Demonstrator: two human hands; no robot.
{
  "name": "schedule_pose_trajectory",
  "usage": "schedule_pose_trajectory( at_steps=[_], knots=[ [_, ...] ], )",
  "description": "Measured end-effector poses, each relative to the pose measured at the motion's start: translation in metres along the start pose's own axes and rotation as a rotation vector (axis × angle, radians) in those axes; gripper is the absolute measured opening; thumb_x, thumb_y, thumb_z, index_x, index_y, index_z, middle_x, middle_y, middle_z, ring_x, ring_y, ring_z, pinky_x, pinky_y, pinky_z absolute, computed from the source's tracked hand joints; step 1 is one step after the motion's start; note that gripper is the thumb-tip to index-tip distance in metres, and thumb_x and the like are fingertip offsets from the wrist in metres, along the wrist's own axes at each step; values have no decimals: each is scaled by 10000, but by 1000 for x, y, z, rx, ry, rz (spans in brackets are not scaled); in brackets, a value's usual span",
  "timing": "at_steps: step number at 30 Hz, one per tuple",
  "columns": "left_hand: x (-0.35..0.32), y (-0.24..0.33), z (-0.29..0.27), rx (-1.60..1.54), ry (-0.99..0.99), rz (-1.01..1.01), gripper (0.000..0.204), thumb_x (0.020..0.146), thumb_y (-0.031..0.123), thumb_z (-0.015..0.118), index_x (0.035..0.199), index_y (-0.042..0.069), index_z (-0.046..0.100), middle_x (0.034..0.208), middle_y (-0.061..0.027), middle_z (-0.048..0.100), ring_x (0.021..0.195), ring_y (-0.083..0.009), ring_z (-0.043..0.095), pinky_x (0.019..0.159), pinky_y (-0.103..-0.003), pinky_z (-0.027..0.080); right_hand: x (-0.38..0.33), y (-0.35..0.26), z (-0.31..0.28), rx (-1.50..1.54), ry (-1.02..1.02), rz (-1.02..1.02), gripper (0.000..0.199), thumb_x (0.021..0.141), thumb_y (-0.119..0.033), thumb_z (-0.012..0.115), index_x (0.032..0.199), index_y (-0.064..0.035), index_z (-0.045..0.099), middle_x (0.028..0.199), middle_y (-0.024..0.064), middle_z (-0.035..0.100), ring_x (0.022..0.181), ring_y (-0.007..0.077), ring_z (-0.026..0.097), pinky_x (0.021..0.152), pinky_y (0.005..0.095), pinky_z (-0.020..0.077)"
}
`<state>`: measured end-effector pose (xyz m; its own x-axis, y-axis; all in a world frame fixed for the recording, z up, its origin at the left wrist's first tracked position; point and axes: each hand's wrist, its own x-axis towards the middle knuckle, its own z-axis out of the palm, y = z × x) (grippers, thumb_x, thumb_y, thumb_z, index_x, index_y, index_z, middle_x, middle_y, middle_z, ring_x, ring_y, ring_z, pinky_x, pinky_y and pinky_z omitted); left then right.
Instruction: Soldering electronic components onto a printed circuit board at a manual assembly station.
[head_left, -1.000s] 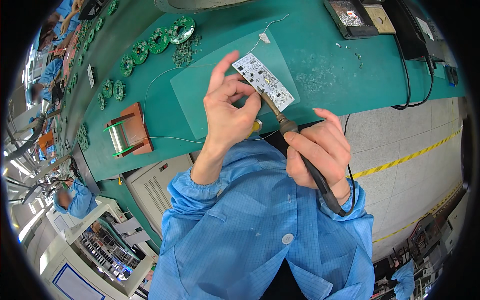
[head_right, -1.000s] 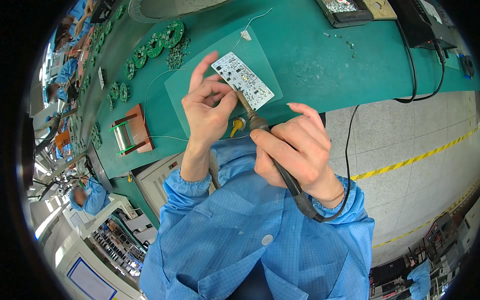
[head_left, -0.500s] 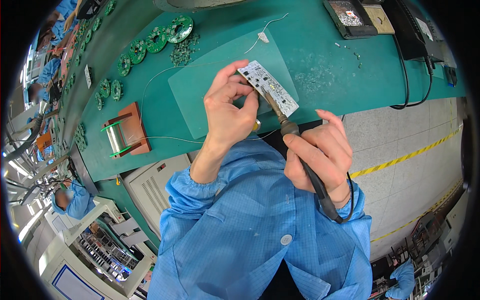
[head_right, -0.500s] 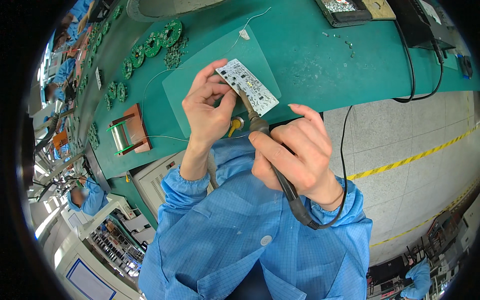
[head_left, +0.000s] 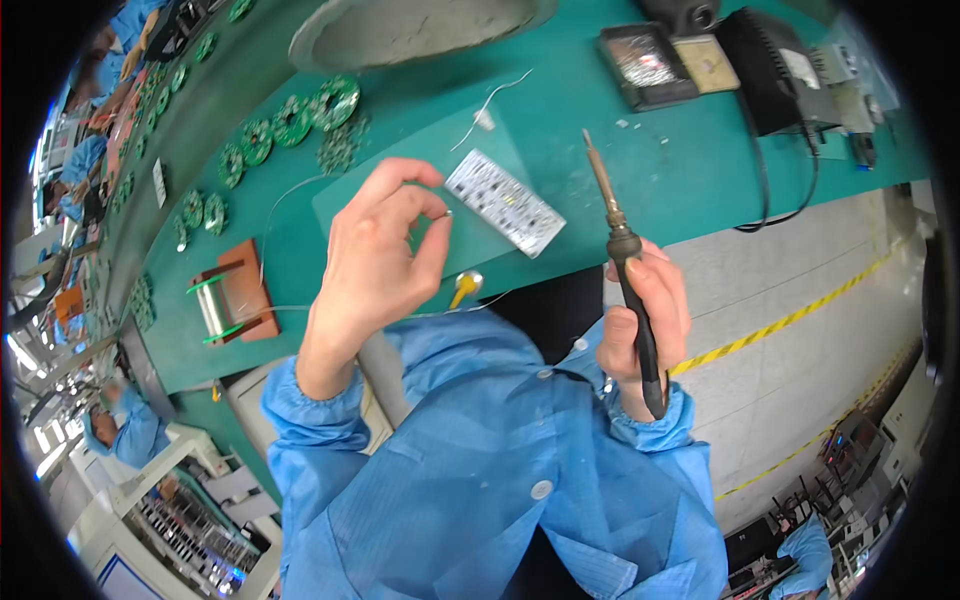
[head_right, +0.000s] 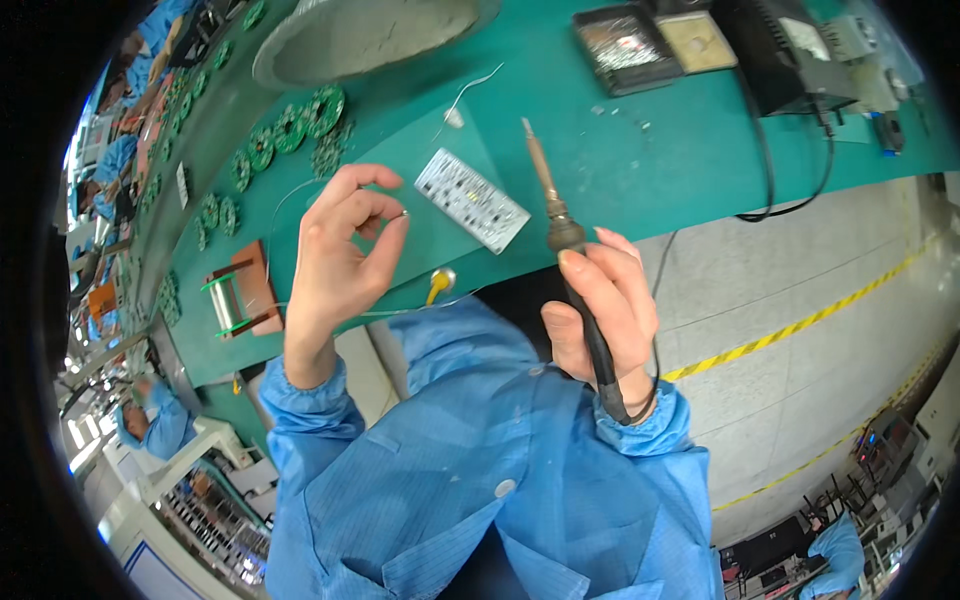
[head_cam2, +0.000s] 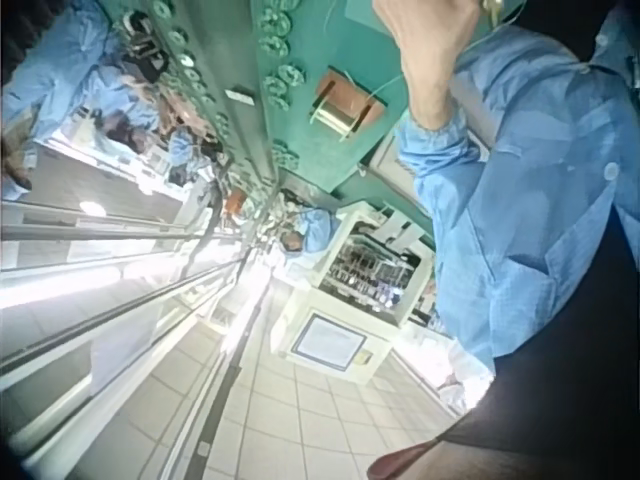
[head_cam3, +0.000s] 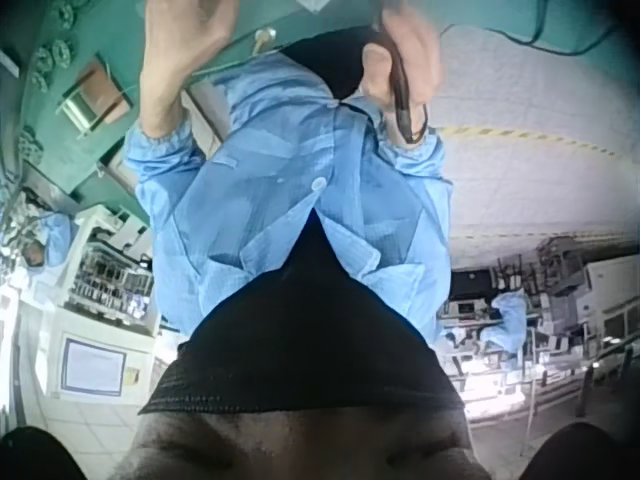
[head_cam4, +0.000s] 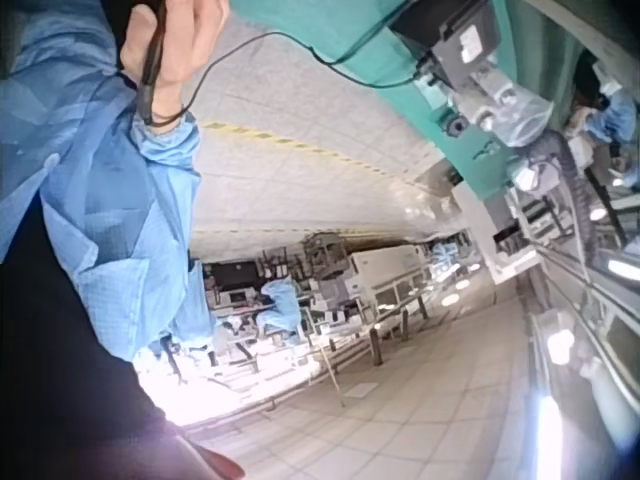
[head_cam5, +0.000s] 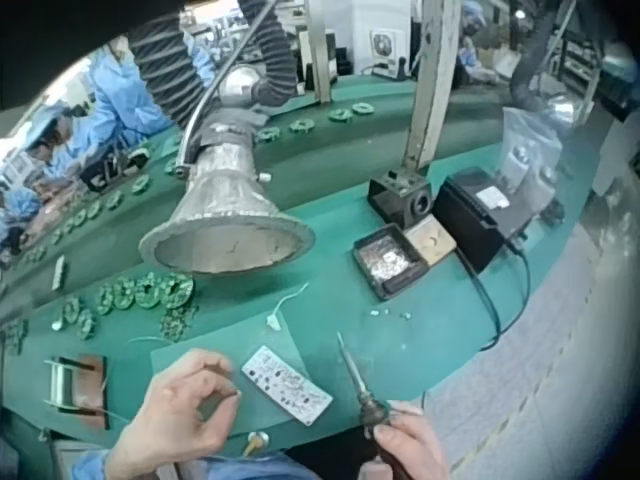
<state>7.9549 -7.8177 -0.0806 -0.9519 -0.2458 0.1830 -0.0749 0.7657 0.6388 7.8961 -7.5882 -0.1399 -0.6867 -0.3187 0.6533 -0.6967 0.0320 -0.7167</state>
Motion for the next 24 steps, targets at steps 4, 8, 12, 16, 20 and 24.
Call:
schedule_pose_trajectory(
  at_steps=[4, 8, 12, 16, 20, 24],
  knots=[
    [66, 32, 33, 86, -114, 301, 55, 740, 48, 568, 710, 5, 584, 738, -146, 573, 721, -349, 589, 628, -404, 498, 3, 2, -25, -134, 114, 59, 341, 933, -189, 455, 1167, 55, 500, 913, 193, 580, 787, 231, 563, 694, 342, 470],
    [129, 43, 89, 215, -49, 303, 107, 736, 64, 558, 726, -29, 611, 770, -226, 612, 730, -401, 614, 642, -443, 513, 2, -2, -40, -172, 223, 94, 355, 945, -211, 456, 1165, 65, 503, 913, 179, 584, 788, 211, 561, 702, 332, 470],
    [146, 39, 110, 282, -58, 246, 147, 770, 103, 567, 707, -21, 615, 780, -211, 622, 727, -380, 615, 640, -442, 505, -2, 0, -45, -147, 242, 88, 350, 937, -209, 485, 1128, 82, 522, 899, 175, 586, 770, 199, 559, 691, 320, 466],
    [118, 46, 74, 205, 92, 266, 128, 752, 89, 605, 697, -24, 633, 762, -188, 633, 709, -356, 628, 622, -426, 519, 0, 10, -42, -84, 213, 137, 299, 929, -169, 484, 1098, 71, 541, 890, 155, 582, 742, 177, 541, 660, 285, 444],
    [70, 15, 13, 87, -44, 319, 190, 740, 25, 572, 916, 3, 641, 852, -136, 637, 802, -320, 620, 706, -402, 510, 19, 36, -37, -226, 147, 46, 243, 904, -92, 497, 1090, 54, 552, 949, 141, 580, 795, 183, 561, 720, 289, 460],
    [35, -27, 7, 184, -198, 441, 428, 661, -40, 563, 1082, 26, 595, 1032, -106, 615, 1028, -302, 542, 869, -404, 454, 58, 61, -17, -346, 79, 117, 240, 836, -70, 584, 1061, 13, 599, 979, 156, 613, 928, 264, 566, 810, 342, 448]
  ],
)
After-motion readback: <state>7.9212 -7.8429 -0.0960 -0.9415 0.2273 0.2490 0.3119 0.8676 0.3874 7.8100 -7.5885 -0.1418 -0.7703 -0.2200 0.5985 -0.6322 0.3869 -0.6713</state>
